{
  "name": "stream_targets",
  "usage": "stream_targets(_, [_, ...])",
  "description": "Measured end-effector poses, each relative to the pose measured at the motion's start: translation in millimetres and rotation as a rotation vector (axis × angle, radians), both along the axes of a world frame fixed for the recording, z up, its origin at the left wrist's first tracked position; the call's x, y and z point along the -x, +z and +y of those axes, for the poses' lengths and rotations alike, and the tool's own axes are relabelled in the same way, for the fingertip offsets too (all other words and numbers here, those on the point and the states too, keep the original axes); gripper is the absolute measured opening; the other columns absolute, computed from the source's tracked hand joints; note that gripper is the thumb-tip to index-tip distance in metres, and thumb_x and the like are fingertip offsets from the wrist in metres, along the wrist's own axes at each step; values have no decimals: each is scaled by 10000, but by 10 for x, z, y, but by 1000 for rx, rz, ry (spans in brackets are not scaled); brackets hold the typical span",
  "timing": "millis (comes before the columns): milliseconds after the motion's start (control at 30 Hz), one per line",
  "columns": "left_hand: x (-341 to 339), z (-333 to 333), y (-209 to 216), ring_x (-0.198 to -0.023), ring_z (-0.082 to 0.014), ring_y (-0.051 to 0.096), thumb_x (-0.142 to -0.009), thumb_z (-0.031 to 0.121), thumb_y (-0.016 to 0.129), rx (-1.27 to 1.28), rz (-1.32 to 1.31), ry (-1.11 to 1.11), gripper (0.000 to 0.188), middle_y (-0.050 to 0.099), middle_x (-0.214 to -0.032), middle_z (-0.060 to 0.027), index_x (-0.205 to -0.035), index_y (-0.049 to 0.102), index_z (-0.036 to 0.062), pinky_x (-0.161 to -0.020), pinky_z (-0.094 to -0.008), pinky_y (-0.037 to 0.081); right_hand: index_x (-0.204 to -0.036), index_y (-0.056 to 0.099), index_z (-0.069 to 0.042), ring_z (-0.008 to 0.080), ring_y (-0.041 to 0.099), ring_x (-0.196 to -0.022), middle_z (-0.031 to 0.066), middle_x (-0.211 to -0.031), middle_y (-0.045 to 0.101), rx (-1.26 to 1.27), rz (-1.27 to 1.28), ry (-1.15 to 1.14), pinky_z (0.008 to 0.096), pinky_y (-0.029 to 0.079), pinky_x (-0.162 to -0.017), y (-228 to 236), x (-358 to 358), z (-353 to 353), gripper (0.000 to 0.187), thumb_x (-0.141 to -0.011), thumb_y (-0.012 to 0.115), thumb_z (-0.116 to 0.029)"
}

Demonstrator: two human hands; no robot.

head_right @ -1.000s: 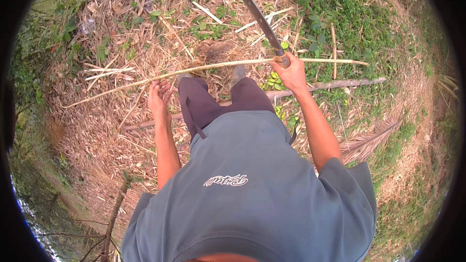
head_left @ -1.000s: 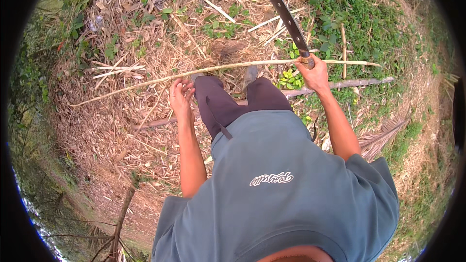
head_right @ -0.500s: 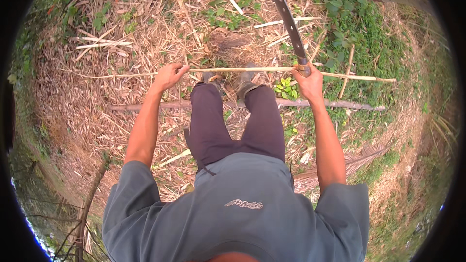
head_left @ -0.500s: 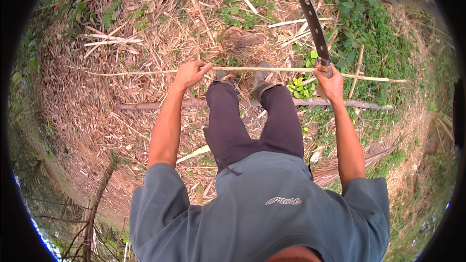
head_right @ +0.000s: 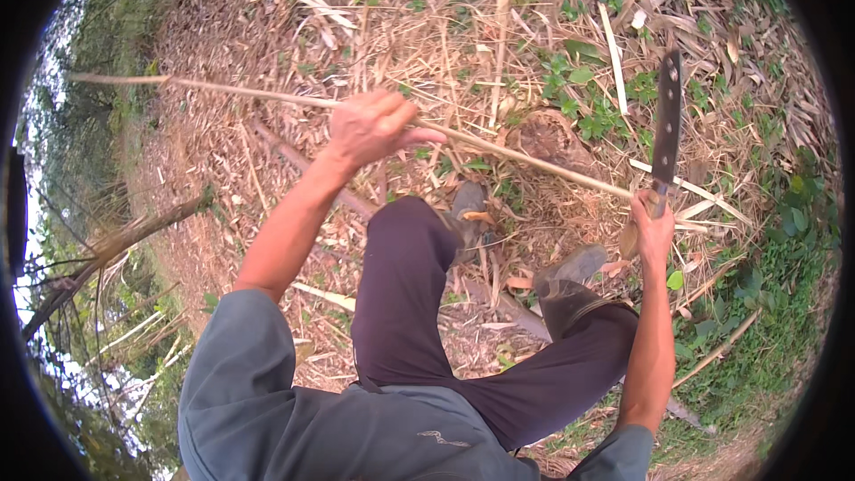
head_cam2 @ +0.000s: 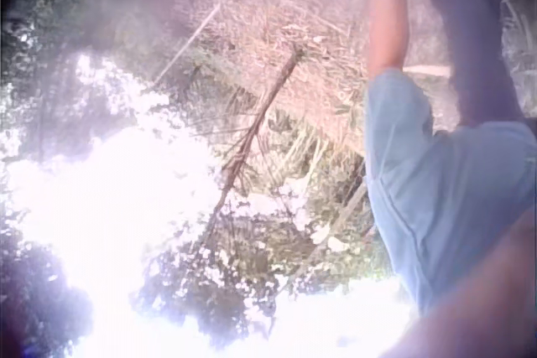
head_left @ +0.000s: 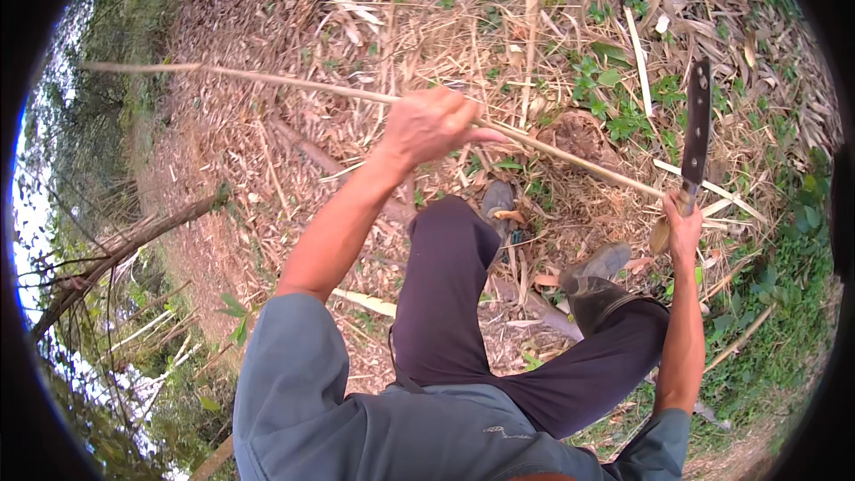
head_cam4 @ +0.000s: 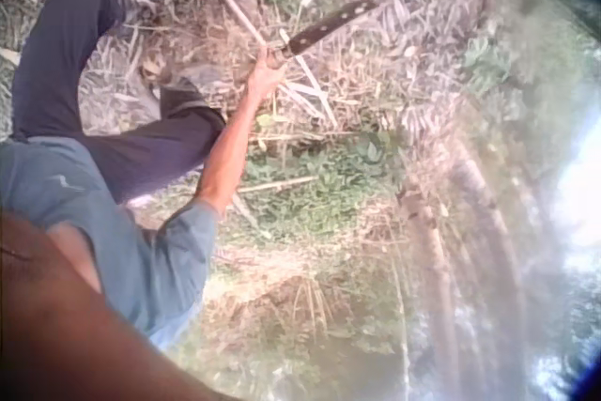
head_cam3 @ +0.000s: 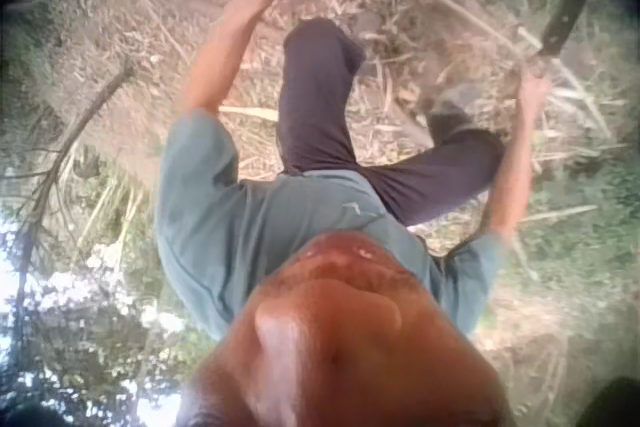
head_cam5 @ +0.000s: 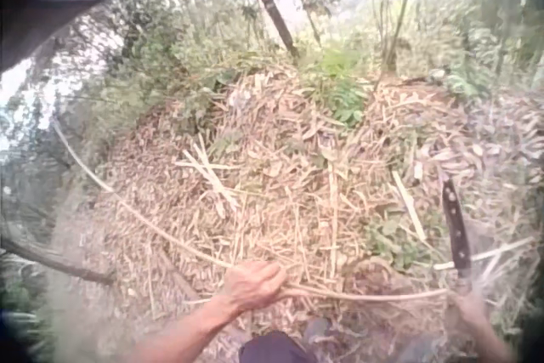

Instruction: The person sits on the ground in a wooded area and uses a machete to sharpen a long, thin stick. They hold the stick with one hand and repeatedly scrape the blade along its length to create a pointed tip. The person adjusts their grip and the stick's position multiple times to refine the point.

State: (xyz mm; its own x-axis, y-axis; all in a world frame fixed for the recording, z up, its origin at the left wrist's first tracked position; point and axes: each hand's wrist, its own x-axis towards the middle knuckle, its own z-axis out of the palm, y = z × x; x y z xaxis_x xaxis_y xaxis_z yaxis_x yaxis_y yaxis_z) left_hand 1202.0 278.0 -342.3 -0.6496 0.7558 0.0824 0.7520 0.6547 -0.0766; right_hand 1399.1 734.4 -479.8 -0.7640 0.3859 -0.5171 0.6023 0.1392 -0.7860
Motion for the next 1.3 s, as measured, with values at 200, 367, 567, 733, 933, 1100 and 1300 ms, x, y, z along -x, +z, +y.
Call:
stream_targets(200, [258,127,-1038,-522,-175,607,-851,703,627,-30,77,163,629,607,-576,-33,-625,610,117,-471,-330,440,-1089,701,-64,160,601,-703,55,-804,683,-393,177,304,358,499,-692,-1048,951,146,365,-840,767,-322])
stream_targets(367, [384,-350,-1899,-543,-274,597,-951,592,606,61,-451,424,582,601,-597,-126,-780,726,48,-566,-444,456,-1072,703,-40,173,637,-700,86,-798,691,-288,6,369,373,522,-682,-1140,1028,-8,341,-826,748,-272])
stream_targets(567, [11,-784,-1984,-521,-163,490,-992,447,615,-38,-599,518,504,508,-546,-81,-791,699,-8,-527,-381,398,-1126,679,-20,309,694,-804,158,-890,708,-496,227,560,408,545,-767,-960,736,-145,352,-798,723,-140])
stream_targets(733, [-185,-1541,-1803,-523,-167,398,-979,436,647,-71,-527,612,522,427,-539,-98,-731,627,-23,-520,-379,351,-1170,680,-49,345,696,-1011,164,-1074,707,-567,392,656,415,542,-918,-994,560,-61,398,-779,720,-110])
stream_targets(933, [-353,-1485,-1725,-561,-224,486,-989,541,567,70,-540,597,604,532,-590,-107,-768,671,-12,-573,-394,407,-1041,681,-34,397,703,-909,227,-949,705,-632,300,706,469,557,-857,-1009,618,-47,292,-790,714,-180])
stream_targets(1100, [-361,-678,-1815,-653,-224,572,-998,583,508,87,-941,440,631,619,-697,-109,-852,690,-3,-638,-382,447,-1021,672,-58,323,689,-725,179,-778,685,-613,333,662,450,547,-705,-947,790,-45,258,-843,712,-240])
stream_targets(1300, [-524,362,-2253,-684,-192,515,-1061,400,505,-240,-872,221,403,536,-724,-66,-971,624,25,-634,-365,417,-997,687,-19,373,715,-840,226,-893,717,-706,366,615,473,558,-826,-885,810,-94,320,-850,697,-303])
